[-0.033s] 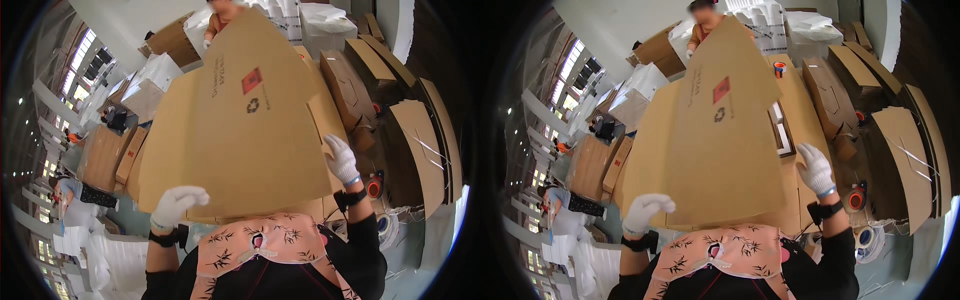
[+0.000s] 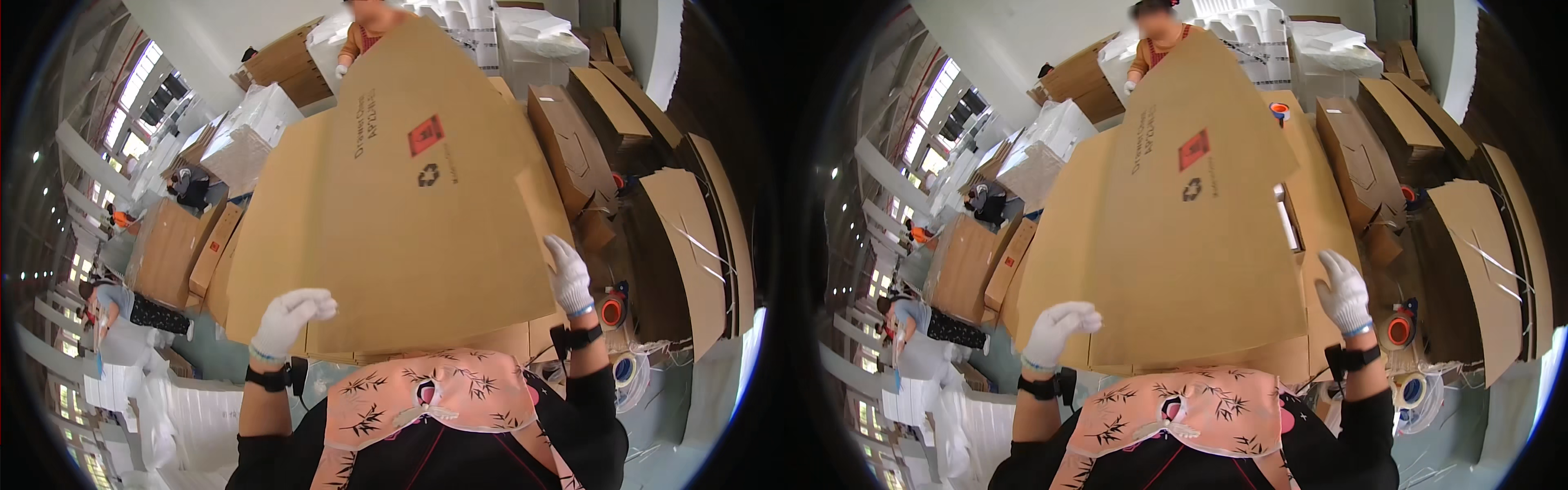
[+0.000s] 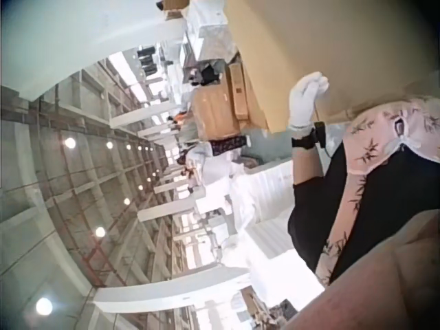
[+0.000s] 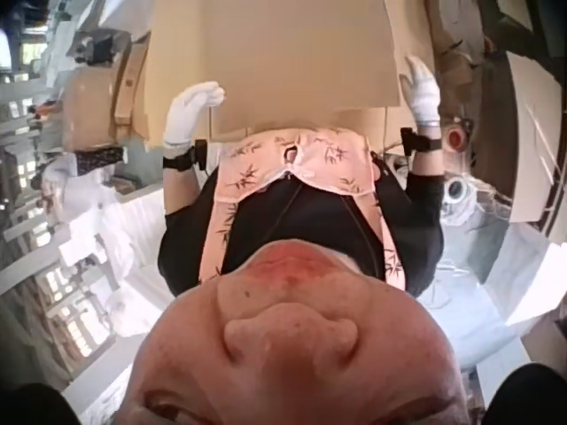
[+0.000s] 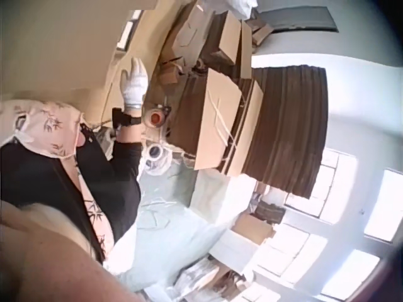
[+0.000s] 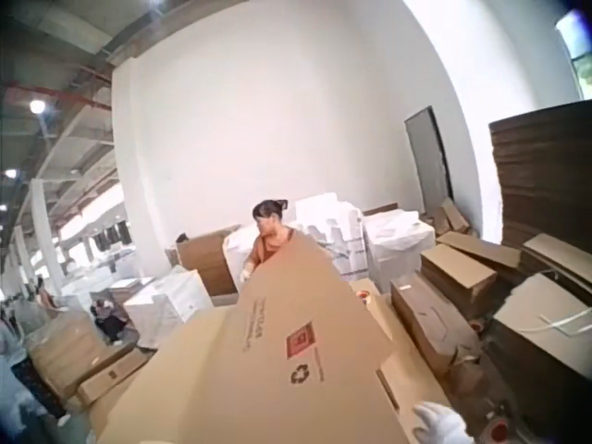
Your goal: The person assembles a large cardboard box and packs it with white foam corner protectors and a flat white panel. They place the foam pieces into the box corners, insert the panel, and then close and seal the box flaps using a handheld tape dispenser.
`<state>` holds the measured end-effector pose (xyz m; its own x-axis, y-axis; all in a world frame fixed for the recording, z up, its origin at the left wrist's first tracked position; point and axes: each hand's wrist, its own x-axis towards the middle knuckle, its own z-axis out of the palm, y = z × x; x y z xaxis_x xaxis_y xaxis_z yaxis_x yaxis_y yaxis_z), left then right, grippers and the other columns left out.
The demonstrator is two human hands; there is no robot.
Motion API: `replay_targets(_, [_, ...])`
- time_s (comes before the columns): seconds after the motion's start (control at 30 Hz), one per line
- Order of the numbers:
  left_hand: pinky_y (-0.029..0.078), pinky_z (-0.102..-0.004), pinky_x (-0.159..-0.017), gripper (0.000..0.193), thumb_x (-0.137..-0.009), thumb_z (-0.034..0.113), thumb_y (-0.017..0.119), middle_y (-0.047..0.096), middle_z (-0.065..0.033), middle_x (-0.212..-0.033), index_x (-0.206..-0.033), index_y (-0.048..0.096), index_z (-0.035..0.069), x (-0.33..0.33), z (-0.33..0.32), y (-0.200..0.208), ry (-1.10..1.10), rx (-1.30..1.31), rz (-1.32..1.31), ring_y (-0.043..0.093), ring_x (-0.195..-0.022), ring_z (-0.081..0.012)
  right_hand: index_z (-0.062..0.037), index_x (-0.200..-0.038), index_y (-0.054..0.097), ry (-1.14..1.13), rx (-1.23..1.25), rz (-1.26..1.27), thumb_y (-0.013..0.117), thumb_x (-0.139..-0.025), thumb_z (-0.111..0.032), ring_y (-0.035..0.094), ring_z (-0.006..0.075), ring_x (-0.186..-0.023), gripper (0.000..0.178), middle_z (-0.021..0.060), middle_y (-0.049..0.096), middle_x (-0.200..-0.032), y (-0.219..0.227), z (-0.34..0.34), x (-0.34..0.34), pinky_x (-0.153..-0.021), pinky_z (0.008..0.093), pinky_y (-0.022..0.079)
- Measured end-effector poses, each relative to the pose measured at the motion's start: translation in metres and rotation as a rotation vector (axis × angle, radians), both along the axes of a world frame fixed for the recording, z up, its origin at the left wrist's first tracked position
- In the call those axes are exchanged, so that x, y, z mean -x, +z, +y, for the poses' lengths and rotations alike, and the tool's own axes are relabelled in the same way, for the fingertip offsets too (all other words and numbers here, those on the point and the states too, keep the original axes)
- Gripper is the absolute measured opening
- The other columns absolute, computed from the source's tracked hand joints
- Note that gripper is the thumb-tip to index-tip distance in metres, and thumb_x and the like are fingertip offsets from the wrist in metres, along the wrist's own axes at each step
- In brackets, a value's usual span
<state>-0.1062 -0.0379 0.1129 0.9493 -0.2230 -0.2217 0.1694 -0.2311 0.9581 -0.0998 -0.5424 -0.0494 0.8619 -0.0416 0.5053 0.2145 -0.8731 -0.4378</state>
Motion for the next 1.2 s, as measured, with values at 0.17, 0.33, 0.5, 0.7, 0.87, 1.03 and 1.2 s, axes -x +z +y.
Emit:
replay_targets(0.17, [0.049, -0.0401, -0.097, 0.046, -0.088, 0.031, 0.062, 0.064, -0.0208, -0.122, -0.121, 0.062, -0.001, -0.008, 0.122, -0.144, 0.257, -0.964, -0.143, 0.062, -0.113, -0.0340, -0.0052, -0.131, 0.055, -0.243, 0.026, 0.330, 0.068, -0.078, -0.012, 0.056, 0.0373, -0.119, 0.055, 0.0206, 0.059, -0.129, -0.095, -0.026, 0.127, -0.102, 0.0444, 0.045])
replay_targets(0.33, [0.044, -0.0436, -0.102, 0.050, -0.084, 0.040, 0.057, 0.062, -0.0191, -0.125, -0.123, 0.064, 0.009, 0.071, 0.199, -0.248, -0.020, -1.112, 0.108, 0.056, -0.119, -0.0373, -0.0016, -0.128, 0.056, -0.288, 0.058, 0.535, 0.067, -0.077, -0.015, 0.057, 0.0389, -0.116, 0.053, 0.0232, 0.059, -0.127, -0.113, 0.003, 0.184, -0.101, 0.0453, 0.046])
replay_targets(0.5, [0.037, -0.0434, -0.109, 0.058, -0.090, 0.053, 0.046, 0.057, -0.0150, -0.136, -0.129, 0.061, 0.014, 0.153, 0.253, -0.325, -0.318, -0.999, 0.755, 0.050, -0.128, -0.0356, -0.0036, -0.118, 0.061, 0.003, 0.185, 0.589, 0.068, -0.078, -0.021, 0.060, 0.0391, -0.108, 0.045, 0.0205, 0.064, -0.116, -0.096, 0.076, 0.137, -0.092, 0.0459, 0.050])
replay_targets(0.7, [0.043, -0.0458, -0.102, 0.049, -0.090, 0.045, 0.045, 0.060, -0.0148, -0.130, -0.122, 0.066, 0.013, 0.183, 0.287, -0.320, -0.170, -1.002, 0.688, 0.056, -0.119, -0.0374, -0.0069, -0.106, 0.062, 0.633, 0.230, 0.310, 0.069, -0.075, -0.022, 0.060, 0.0370, -0.094, 0.035, 0.0160, 0.063, -0.101, -0.052, 0.260, 0.025, -0.081, 0.0468, 0.049])
replay_targets(0.87, [0.044, -0.0451, -0.099, 0.048, -0.086, 0.040, 0.047, 0.062, -0.0207, -0.123, -0.115, 0.067, 0.007, 0.190, 0.335, -0.358, -0.139, -0.977, 0.350, 0.057, -0.116, -0.0394, -0.0059, -0.104, 0.060, 1.042, 0.332, 0.323, 0.072, -0.073, -0.033, 0.056, 0.0318, -0.099, 0.043, 0.0129, 0.060, -0.099, -0.057, 0.407, 0.003, -0.089, 0.0445, 0.043])
replay_targets(1.03, [0.051, -0.0444, -0.090, 0.022, -0.093, 0.023, 0.050, 0.061, -0.0131, -0.122, -0.107, 0.065, 0.013, 0.202, 0.352, -0.369, -0.150, -1.042, 0.292, 0.060, -0.109, -0.0357, -0.0031, -0.109, 0.059, 0.921, 0.441, 0.143, 0.076, -0.067, -0.035, 0.050, 0.0315, -0.110, 0.055, 0.0144, 0.057, -0.111, -0.081, 0.454, 0.015, -0.099, 0.0451, 0.036])
replay_targets(1.2, [0.048, -0.0443, -0.095, 0.033, -0.094, 0.032, 0.045, 0.063, -0.0166, -0.119, -0.112, 0.065, 0.012, 0.243, 0.380, -0.382, -0.155, -1.044, 0.477, 0.060, -0.110, -0.0376, -0.0042, -0.112, 0.057, 0.948, 0.421, 0.083, 0.076, -0.068, -0.037, 0.050, 0.0318, -0.110, 0.058, 0.0148, 0.056, -0.110, -0.093, 0.454, 0.008, -0.101, 0.0480, 0.033])
